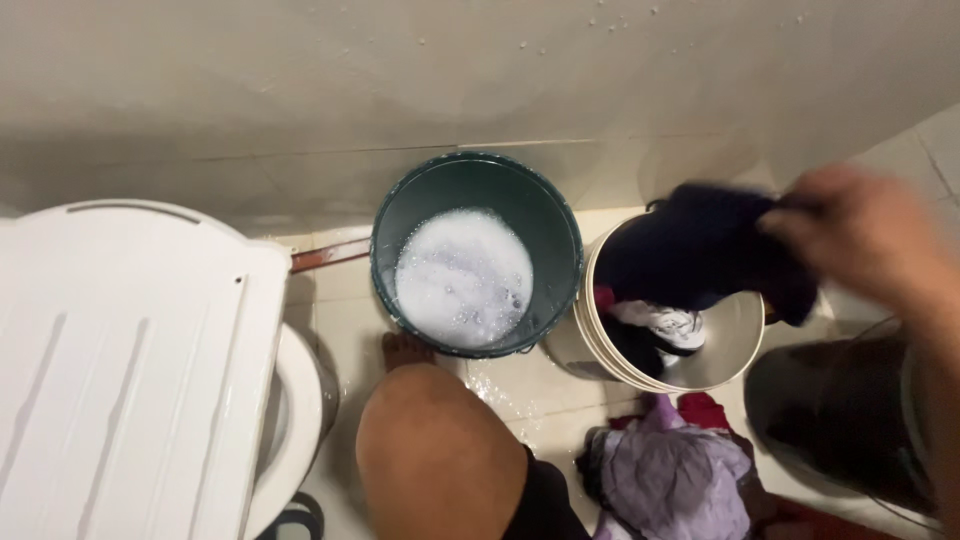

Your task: The person scrubs a purple cloth and a dark blue mat on a white plastic board using a yellow sponge and water from a hose. They rinse the board and continue scrubbing the mat with soap and water.

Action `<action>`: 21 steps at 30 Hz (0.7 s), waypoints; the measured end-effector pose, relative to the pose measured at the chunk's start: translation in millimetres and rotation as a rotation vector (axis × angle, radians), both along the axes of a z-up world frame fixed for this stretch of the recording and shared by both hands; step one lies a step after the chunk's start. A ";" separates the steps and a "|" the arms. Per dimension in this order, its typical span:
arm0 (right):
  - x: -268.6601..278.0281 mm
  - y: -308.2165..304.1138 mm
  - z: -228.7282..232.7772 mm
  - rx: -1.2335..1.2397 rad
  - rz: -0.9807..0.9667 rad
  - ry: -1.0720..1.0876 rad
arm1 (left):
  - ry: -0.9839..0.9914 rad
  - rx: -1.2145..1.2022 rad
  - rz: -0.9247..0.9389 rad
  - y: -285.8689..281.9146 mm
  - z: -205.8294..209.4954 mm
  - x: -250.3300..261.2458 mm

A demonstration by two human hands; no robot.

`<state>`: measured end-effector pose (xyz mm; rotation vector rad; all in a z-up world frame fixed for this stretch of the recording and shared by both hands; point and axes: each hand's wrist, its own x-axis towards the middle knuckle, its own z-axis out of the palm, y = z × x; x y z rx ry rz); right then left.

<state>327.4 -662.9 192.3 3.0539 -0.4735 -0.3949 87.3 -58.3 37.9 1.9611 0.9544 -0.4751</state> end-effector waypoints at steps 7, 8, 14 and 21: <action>0.6 60.9 72.0 -0.109 0.104 -0.260 | -0.245 0.043 -0.132 -27.7 82.2 68.1; 1.8 65.8 62.9 -0.097 0.132 -0.303 | -0.296 0.053 -0.139 -36.3 93.5 86.0; 4.9 103.2 102.5 0.039 0.325 -0.540 | -0.689 -0.265 0.088 -155.8 80.5 218.1; 64.3 171.6 -64.0 0.464 0.633 -0.468 | -0.709 0.026 0.278 -225.7 23.0 229.5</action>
